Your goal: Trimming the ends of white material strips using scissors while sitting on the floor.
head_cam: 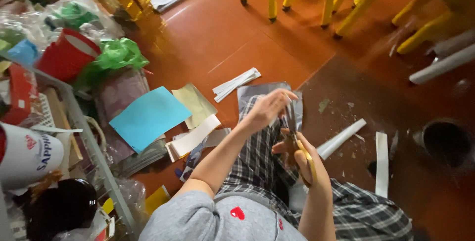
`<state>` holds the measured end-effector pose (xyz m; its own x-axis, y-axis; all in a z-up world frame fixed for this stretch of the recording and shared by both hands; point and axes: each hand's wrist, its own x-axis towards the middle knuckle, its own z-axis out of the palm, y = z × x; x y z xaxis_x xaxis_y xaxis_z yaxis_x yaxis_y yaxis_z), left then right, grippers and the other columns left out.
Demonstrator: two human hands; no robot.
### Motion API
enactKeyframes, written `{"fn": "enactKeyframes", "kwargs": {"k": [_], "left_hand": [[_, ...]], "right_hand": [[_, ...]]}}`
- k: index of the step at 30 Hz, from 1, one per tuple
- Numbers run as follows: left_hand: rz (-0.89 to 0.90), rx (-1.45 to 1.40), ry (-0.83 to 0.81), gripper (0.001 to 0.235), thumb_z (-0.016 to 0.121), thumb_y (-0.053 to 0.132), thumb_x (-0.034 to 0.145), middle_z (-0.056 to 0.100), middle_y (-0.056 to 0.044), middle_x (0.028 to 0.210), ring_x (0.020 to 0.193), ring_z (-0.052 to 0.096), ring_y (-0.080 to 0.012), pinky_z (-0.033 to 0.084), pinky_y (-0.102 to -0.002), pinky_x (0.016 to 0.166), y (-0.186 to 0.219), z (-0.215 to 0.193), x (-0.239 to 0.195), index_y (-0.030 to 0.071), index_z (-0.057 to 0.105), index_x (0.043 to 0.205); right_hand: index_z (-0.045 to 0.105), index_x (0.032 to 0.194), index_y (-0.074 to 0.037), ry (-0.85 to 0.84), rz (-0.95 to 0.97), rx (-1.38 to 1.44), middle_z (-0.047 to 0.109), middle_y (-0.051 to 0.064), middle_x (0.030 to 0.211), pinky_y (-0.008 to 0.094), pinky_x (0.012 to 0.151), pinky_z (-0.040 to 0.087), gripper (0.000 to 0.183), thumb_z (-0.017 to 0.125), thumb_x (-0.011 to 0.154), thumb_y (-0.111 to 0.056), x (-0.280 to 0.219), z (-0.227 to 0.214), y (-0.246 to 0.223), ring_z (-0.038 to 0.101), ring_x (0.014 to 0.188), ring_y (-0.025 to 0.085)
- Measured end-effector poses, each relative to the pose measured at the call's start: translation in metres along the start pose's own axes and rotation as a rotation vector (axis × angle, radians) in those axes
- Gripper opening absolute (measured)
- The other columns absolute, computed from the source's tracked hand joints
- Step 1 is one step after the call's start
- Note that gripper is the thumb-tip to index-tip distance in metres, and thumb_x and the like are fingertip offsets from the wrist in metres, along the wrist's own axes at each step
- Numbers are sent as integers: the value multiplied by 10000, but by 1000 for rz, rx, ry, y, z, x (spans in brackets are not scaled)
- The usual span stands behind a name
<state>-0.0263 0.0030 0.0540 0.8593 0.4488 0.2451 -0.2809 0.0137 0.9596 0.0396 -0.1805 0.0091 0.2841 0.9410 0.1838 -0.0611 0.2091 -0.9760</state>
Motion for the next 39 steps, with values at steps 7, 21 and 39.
{"fn": "enactKeyframes", "kwargs": {"k": [7,21,39], "left_hand": [[52,113,-105,235,538,236,1014,488,15,551,524,443,-79,408,-217,560,-17,-13,5,79,645,877],[25,234,-225,313,533,285,1000,470,35,507,495,418,-80,376,-216,521,-18,-5,4,131,549,728],[-47,404,-372,170,456,187,994,623,-69,837,795,559,-162,467,-346,738,8,14,-3,113,596,1056]], "right_hand": [[353,1404,29,-65,-146,466,713,250,940,249,473,553,892,442,909,-707,3,8,10,731,756,232],[404,1325,19,16,-9,564,383,15,542,223,186,378,992,352,790,-815,1,1,32,423,297,113],[478,1327,-59,523,-153,-281,566,52,767,178,483,424,423,494,960,-268,-3,1,-10,495,587,75]]}}
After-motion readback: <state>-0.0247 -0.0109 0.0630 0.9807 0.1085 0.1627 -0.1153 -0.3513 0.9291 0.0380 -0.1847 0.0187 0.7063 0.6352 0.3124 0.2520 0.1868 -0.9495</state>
